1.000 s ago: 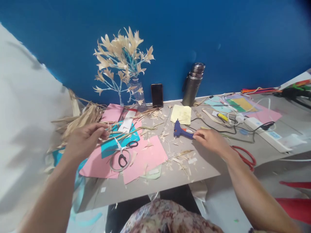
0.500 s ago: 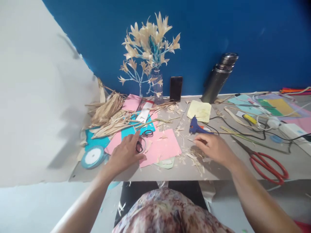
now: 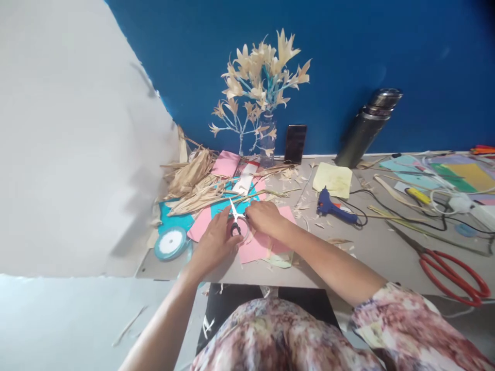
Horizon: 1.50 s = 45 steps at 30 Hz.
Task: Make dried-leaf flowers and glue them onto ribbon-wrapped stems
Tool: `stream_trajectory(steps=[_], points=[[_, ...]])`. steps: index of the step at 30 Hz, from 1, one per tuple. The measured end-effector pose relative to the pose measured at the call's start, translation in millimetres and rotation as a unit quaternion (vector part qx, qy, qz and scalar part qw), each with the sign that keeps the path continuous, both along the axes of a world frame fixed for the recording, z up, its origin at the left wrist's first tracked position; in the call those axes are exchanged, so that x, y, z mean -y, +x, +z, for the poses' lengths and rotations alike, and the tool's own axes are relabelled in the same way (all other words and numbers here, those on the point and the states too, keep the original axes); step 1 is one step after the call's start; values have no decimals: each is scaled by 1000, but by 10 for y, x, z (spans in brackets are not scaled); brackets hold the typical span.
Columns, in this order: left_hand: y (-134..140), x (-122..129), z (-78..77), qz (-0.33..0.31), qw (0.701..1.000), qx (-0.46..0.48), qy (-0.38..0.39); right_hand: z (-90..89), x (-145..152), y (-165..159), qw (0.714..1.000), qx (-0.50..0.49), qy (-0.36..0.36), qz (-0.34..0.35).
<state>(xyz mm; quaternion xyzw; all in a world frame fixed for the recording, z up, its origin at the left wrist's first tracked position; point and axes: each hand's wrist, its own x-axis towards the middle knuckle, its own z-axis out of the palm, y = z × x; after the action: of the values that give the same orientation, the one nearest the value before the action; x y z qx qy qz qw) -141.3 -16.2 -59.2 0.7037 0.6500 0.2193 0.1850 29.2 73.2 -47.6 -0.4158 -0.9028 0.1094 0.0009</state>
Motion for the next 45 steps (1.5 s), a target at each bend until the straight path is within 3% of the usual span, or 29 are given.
stream_trajectory(steps=[4, 6, 10, 14, 18, 21, 24, 27, 31, 33, 36, 40, 43, 45], points=[[-114, -24, 99, 82, 993, 66, 55, 50, -71, 106, 999, -19, 13, -26], [-111, -59, 204, 116, 986, 109, 45, 143, -84, 196, 998, -44, 27, -47], [116, -159, 410, 74, 960, 267, -38, 299, 10, 340, 983, -165, 17, -79], [356, -219, 561, 38, 951, 306, -19, 294, 140, 435, 946, -317, -40, -45], [290, -259, 595, 3, 968, 249, -21, 198, 111, 585, 862, -450, -230, -46], [148, -326, 420, 19, 994, 107, 4, 119, 26, 699, 750, -509, -416, -72], [68, -391, 144, 43, 992, -119, 21, 33, -44, 758, 639, -568, -511, -91], [47, -399, -15, 46, 979, -198, 30, -63, -85, 781, 592, -606, -522, -98], [37, -321, 70, 91, 982, -76, 148, -179, -105, 820, 553, -621, -548, -90], [50, -286, 153, 113, 977, 35, 177, -222, -103, 835, 554, -625, -543, -82], [131, -270, 228, 109, 965, 165, 172, -266, -81, 819, 603, -629, -480, -99], [352, -260, 278, 73, 957, 171, 224, -271, 5, 734, 647, -616, -440, -96], [509, -243, 309, 48, 956, 182, 226, -246, 84, 676, 640, -617, -452, -79], [562, -239, 308, 63, 949, 244, 187, -233, 113, 663, 620, -636, -449, -98]])
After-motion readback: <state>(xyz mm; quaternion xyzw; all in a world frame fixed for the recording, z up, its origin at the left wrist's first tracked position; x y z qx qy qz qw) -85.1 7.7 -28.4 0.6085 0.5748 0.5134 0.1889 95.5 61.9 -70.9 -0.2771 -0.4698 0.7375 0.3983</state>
